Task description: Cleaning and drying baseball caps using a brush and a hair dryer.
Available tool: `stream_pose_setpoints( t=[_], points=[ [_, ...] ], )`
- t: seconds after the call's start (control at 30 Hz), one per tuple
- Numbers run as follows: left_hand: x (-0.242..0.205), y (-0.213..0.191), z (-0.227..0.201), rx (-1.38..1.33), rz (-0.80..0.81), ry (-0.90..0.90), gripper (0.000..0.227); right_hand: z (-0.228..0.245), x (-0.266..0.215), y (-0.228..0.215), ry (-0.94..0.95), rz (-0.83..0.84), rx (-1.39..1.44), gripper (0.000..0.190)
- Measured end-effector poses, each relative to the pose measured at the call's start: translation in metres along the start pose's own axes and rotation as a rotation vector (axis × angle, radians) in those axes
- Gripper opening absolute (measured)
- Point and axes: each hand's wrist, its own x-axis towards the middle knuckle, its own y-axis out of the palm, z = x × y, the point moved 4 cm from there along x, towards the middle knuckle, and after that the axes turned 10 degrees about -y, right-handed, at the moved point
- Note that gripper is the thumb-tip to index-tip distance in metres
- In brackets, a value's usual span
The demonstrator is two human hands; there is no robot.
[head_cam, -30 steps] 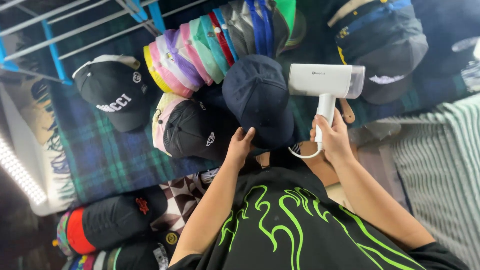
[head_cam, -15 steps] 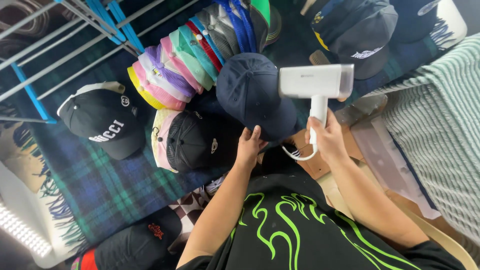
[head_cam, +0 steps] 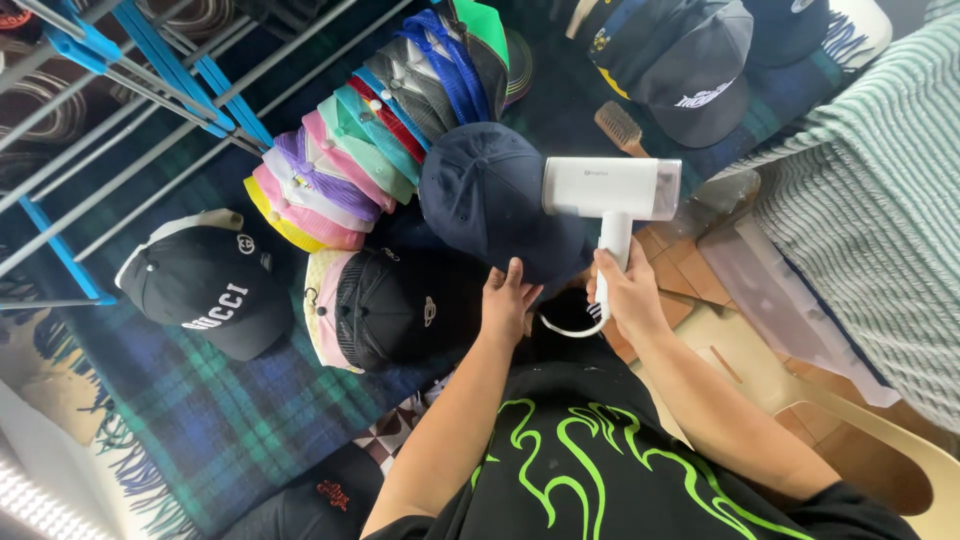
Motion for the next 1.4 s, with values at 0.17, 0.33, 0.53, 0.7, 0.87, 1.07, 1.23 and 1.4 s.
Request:
stream_pose_setpoints(
  t=[0.17, 0.33, 0.53, 0.7, 0.87, 1.07, 1.23, 1.4],
  points=[
    [-0.04, 0.021, -0.019, -0.03, 0.022, 0.001, 0.043, 0.013, -0.048, -0.012, 0.028, 0.053, -0.158, 0.058],
    [-0.033, 0.013, -0.013, -0.107, 0.047, -0.027, 0.042, 0.012, -0.073, -0.042, 0.064, 0.11, -0.443, 0.054],
    [-0.043, 0.017, -0.021, -0.105, 0.059, -0.092, 0.051, 0.017, -0.049, -0.053, -0.714, 0.12, -0.911, 0.061],
    [-0.045, 0.017, -0.02, -0.101, 0.069, -0.105, 0.05, 0.03, -0.055, -0.042, -0.701, 0.106, -0.912, 0.067],
    [-0.026, 0.003, -0.005, -0.089, 0.131, -0.119, 0.055, 0.012, -0.082, -0.046, -0.768, 0.192, -0.927, 0.063],
    [-0.067, 0.021, -0.023, -0.14, 0.183, -0.155, 0.072, 0.021, -0.088, -0.012, -0.837, 0.277, -0.997, 0.059],
    [-0.058, 0.014, -0.013, -0.245, 0.228, -0.218, 0.089, 0.015, -0.09, 0.012, -0.74, 0.468, -0.98, 0.078],
    [-0.038, -0.004, 0.017, -0.532, 0.319, -0.403, 0.117, 0.002, -0.088, 0.009, -0.857, 0.499, -1.136, 0.076]
  ],
)
